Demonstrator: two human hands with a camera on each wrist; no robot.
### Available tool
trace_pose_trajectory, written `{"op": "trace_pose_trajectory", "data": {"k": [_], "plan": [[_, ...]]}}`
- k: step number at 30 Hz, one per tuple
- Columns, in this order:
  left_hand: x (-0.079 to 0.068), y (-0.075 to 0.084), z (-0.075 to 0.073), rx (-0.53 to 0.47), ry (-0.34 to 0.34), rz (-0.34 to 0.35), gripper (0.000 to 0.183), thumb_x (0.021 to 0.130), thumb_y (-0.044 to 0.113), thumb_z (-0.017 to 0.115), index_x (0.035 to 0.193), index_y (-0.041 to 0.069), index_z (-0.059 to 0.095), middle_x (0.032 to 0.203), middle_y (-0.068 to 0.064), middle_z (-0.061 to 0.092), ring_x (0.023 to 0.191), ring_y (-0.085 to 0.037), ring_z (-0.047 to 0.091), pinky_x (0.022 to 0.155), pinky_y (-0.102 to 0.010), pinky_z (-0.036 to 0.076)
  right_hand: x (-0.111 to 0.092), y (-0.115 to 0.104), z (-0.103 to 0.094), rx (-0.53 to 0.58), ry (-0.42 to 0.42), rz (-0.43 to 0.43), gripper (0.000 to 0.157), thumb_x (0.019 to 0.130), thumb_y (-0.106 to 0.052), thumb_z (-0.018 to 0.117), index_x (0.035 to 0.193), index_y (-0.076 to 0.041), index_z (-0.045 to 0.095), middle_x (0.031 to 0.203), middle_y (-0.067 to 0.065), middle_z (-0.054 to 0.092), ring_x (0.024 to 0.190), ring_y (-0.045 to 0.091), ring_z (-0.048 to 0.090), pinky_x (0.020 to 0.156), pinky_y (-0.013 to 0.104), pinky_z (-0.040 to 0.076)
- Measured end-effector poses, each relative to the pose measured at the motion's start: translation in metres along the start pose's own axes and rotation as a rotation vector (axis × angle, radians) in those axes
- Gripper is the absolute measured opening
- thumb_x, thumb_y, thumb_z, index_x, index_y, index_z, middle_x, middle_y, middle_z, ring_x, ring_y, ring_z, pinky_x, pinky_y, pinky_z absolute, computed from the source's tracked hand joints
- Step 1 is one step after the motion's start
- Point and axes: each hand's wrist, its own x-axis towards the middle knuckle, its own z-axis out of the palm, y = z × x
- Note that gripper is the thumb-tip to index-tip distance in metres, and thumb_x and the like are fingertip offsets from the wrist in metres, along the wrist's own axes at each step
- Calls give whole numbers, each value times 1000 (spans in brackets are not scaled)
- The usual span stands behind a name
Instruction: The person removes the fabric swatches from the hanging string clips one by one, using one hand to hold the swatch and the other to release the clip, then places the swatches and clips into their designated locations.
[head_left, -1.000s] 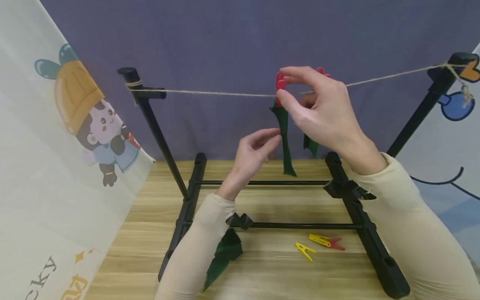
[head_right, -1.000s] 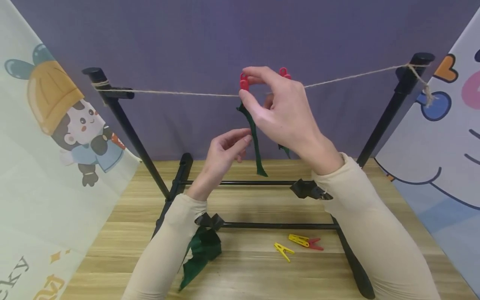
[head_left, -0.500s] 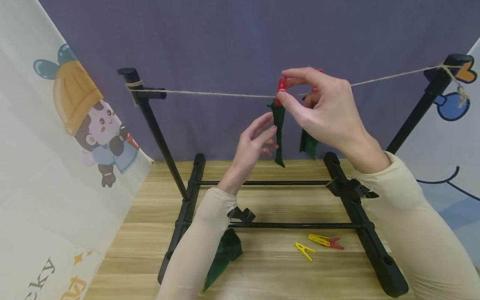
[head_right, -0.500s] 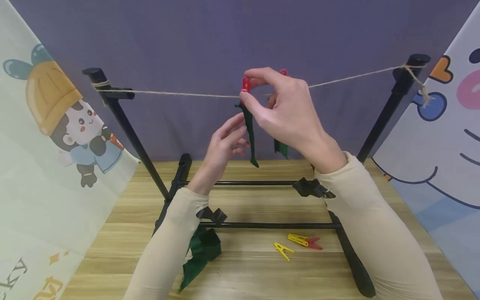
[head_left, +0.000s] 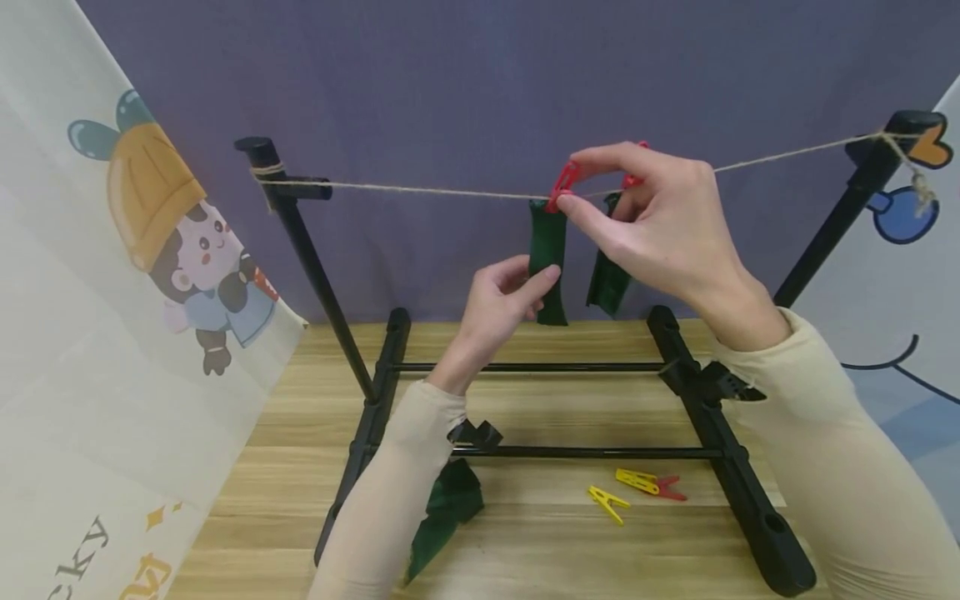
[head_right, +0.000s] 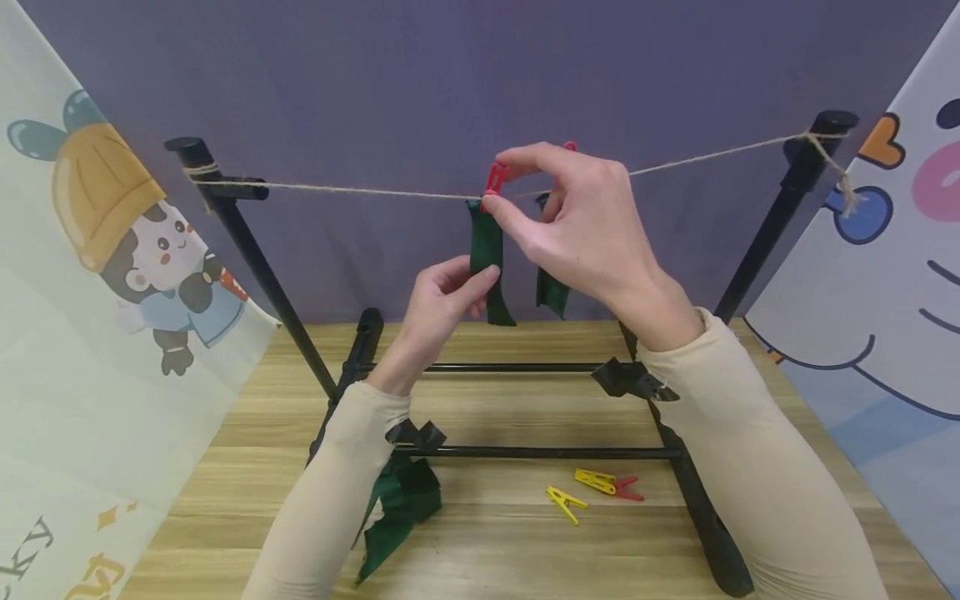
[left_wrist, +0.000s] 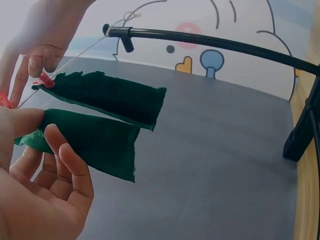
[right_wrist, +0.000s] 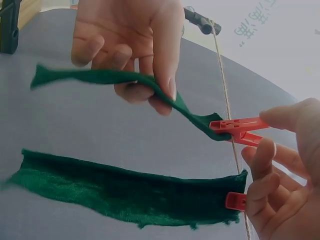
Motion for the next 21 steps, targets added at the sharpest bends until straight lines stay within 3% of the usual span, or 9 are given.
{"op": "trace_pose_trajectory", "data": {"k": [7, 8, 12, 19, 21], "plan": [[-5, 1, -6, 49, 18, -5, 28, 95, 31, 62, 103, 6, 69, 74, -10, 60, 68, -31, 56, 60, -32, 49, -1, -2, -3, -30, 34, -19, 31, 86, -20, 73, 113, -6, 70, 52, 1, 49, 41, -7, 28, 39, 22, 23], [-6, 2, -7, 56, 17, -7, 28, 95, 32, 62, 104, 6, 69, 74, -10, 60, 69, -31, 56, 60, -31, 49, -1, -2, -3, -22, 44, -27, 30, 86, -19, 73, 112, -6, 70, 52, 2, 49, 40, -6, 28, 43, 19, 29], [-10, 6, -10, 75, 13, -30, 26, 96, 28, 61, 106, 4, 68, 76, -11, 60, 70, -33, 56, 60, -29, 48, -2, 2, 0, 8, 105, -63, 26, 84, -15, 75, 109, -6, 73, 53, 2, 52, 42, -4, 30, 48, 18, 31], [-20, 30, -8, 103, 19, -53, 21, 97, 18, 58, 106, 2, 67, 78, -12, 60, 71, -35, 56, 62, -28, 48, -1, 20, 7, -7, 177, -205, 24, 85, -16, 74, 107, -6, 74, 64, 2, 63, 42, -2, 35, 42, 17, 27], [-19, 24, -10, 103, 22, -58, 21, 97, 19, 59, 108, 3, 67, 80, -11, 61, 71, -34, 57, 62, -29, 48, -1, 22, 9, -4, 205, -211, 23, 84, -16, 75, 106, -7, 75, 70, 2, 67, 41, 0, 37, 43, 17, 27]]}}
